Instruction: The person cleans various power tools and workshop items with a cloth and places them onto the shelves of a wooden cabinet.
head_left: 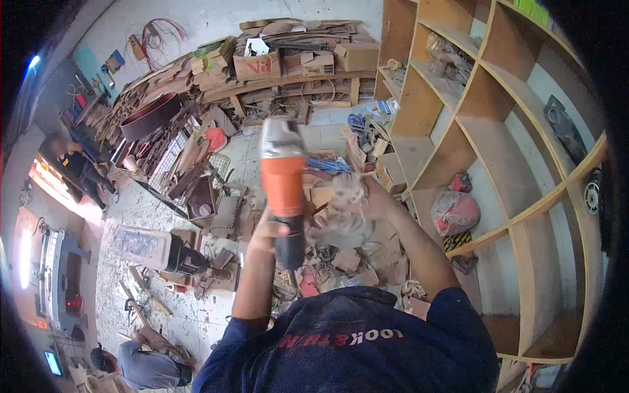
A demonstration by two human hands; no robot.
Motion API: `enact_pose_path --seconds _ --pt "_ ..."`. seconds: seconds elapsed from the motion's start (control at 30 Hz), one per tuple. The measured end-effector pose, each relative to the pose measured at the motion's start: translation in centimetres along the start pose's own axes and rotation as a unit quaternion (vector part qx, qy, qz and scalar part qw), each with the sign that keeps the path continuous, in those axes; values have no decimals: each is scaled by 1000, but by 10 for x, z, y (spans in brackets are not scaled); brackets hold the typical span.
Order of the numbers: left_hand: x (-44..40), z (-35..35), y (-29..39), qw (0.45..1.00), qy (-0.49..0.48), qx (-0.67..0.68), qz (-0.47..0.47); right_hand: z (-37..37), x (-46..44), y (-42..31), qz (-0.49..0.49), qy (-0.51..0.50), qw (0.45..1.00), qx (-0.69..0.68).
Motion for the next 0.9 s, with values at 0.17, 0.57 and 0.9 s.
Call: enact_pose_path --seconds 0.17,0.57,0.9 --pt "20 -8 61 972 -33 170 -159 -11 112 190 -168 264 926 -210" --pt "111 92 174 938 93 -7 -333 -34 231 371 -120 169 977 56" --pt "29 34 -2 982 7 139 -125 -42 -7 4 88 -99 989 -66"
Point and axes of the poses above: each hand's wrist, its own x-axis away from the middle knuckle, its own z-axis out of the back of the hand, y = z × x, the point moved 5 cm from there along -x, towards the middle knuckle, and after that the axes turned 9 degrees about z, right-handed, at the moved point
